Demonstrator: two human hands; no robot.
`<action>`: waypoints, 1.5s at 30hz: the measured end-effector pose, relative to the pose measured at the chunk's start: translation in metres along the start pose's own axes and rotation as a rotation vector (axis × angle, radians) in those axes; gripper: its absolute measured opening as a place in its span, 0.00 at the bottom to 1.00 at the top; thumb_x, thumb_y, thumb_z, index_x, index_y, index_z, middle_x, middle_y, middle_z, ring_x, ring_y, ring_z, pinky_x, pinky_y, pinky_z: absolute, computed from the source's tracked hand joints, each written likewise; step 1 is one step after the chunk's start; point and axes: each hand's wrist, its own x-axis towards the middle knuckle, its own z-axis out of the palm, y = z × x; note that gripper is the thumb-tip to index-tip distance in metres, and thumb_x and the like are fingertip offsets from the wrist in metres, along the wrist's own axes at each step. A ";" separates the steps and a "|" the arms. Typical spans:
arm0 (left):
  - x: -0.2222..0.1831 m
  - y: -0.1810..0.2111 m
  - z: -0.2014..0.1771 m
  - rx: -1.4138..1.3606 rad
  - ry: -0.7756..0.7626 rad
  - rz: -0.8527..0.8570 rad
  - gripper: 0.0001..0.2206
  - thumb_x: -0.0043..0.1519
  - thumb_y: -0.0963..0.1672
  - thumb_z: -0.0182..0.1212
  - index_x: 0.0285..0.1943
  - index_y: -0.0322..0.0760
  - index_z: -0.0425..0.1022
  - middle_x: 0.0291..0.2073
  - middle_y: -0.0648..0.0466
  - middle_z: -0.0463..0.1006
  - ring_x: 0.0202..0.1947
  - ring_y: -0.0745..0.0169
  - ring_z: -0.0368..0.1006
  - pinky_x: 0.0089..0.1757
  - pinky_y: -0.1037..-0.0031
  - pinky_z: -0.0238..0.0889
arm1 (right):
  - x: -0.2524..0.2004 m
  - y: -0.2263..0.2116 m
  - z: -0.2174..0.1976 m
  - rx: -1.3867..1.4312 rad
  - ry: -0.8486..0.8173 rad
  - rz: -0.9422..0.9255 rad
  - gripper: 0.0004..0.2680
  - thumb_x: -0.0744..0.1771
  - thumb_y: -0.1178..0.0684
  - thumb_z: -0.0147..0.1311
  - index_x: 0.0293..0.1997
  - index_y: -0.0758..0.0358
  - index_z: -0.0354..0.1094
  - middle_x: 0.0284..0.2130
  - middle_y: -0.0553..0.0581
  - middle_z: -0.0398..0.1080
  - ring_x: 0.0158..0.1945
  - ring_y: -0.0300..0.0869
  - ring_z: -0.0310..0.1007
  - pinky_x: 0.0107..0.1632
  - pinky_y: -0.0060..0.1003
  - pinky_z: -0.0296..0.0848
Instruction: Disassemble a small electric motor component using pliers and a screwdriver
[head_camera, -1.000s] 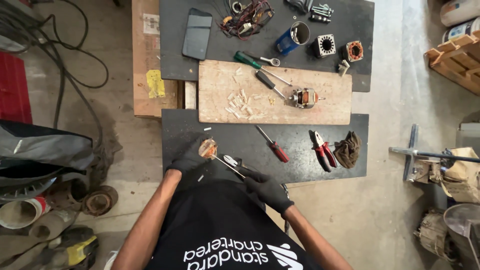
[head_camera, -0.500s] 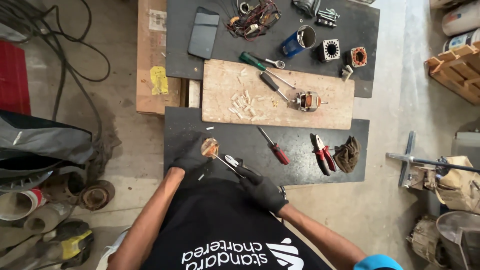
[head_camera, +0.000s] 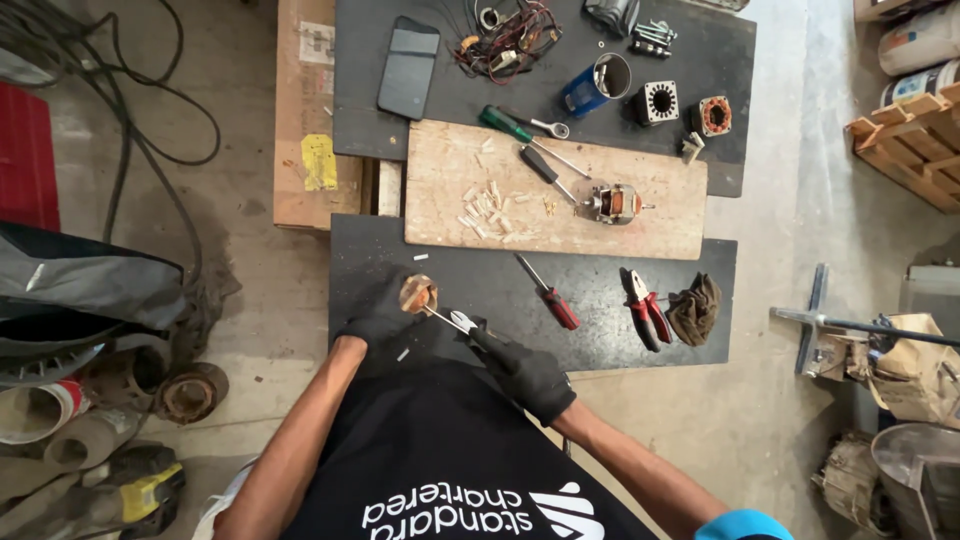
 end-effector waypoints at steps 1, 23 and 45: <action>0.023 -0.024 -0.009 0.000 0.002 0.000 0.34 0.36 0.45 0.83 0.57 0.41 0.82 0.45 0.53 0.85 0.51 0.67 0.77 0.56 0.92 0.60 | 0.004 0.002 0.001 -0.001 0.000 -0.002 0.20 0.69 0.41 0.48 0.70 0.15 0.52 0.45 0.47 0.78 0.48 0.48 0.79 0.49 0.44 0.80; 0.003 -0.004 0.022 0.730 0.279 -0.011 0.44 0.31 0.70 0.69 0.57 0.65 0.66 0.51 0.72 0.77 0.53 0.71 0.77 0.51 0.78 0.73 | 0.065 0.068 0.084 0.151 -0.165 0.192 0.15 0.69 0.32 0.45 0.60 0.38 0.64 0.35 0.59 0.79 0.46 0.54 0.79 0.50 0.48 0.77; -0.030 0.038 0.009 0.584 0.591 0.542 0.16 0.70 0.42 0.51 0.48 0.14 0.77 0.53 0.39 0.80 0.64 0.59 0.69 0.61 0.92 0.53 | 0.036 -0.028 -0.055 0.003 -0.523 0.114 0.22 0.70 0.40 0.39 0.75 0.25 0.40 0.58 0.62 0.71 0.56 0.64 0.73 0.61 0.56 0.71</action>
